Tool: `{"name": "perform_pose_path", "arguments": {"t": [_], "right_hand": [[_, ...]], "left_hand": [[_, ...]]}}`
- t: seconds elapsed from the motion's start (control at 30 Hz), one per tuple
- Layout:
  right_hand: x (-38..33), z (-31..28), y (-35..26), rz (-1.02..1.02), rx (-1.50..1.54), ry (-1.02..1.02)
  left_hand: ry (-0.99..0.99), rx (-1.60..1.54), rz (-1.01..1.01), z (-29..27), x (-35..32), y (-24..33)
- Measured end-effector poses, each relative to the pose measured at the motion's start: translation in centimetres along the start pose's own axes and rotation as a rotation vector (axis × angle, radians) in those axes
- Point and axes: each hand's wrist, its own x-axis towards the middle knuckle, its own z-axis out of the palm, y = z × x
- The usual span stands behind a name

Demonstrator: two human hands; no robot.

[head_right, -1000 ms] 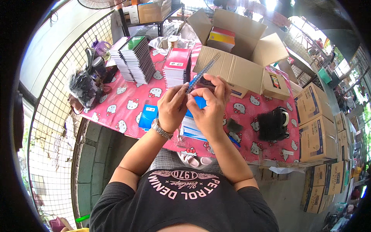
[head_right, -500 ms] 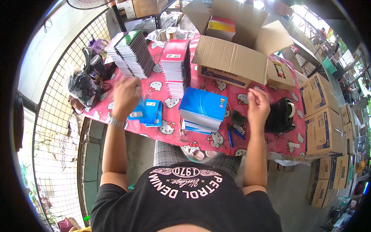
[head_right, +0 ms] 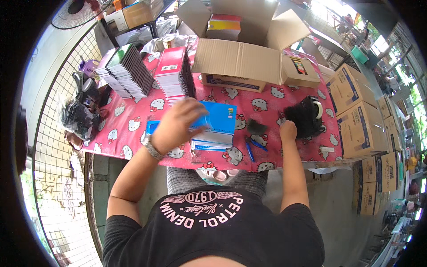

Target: The person applies adhesive tape to the spine of notebooks using a manual tape dispenser and aligns the tape along the edge by hand.

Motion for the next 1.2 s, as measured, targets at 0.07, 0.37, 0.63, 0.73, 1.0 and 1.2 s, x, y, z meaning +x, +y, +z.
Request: {"name": "perform_pose_path", "arguments": {"t": [0.07, 0.37, 0.63, 0.73, 1.0, 1.2], "right_hand": [[0.5, -1.8, -1.4, -0.029, 0.027, -0.045], [-1.3, -14.2, -9.2, -0.417, 0.807, 0.264], [-6.0, -21.7, -18.5, -0.689, 1.075, 0.060], [-6.1, -21.9, -18.9, -0.743, 1.038, 0.120], [-6.7, -22.2, -18.4, -0.658, 1.065, -0.188], [-6.0, -23.7, -18.8, -0.896, 0.972, 0.010]], "left_hand": [[-0.169, 0.118, 0.027, 1.6, -0.2, 1.7], [-0.479, -0.100, -0.011, -1.7, 3.3, 1.5], [-0.120, 0.092, -0.082, -0.7, 5.1, 1.8], [0.011, 0.170, -0.080, 0.5, 4.7, 2.8], [0.026, 0.208, -0.117, 0.9, 4.5, 3.0], [0.045, 0.200, -0.113, 1.0, 4.9, 2.8]]}}
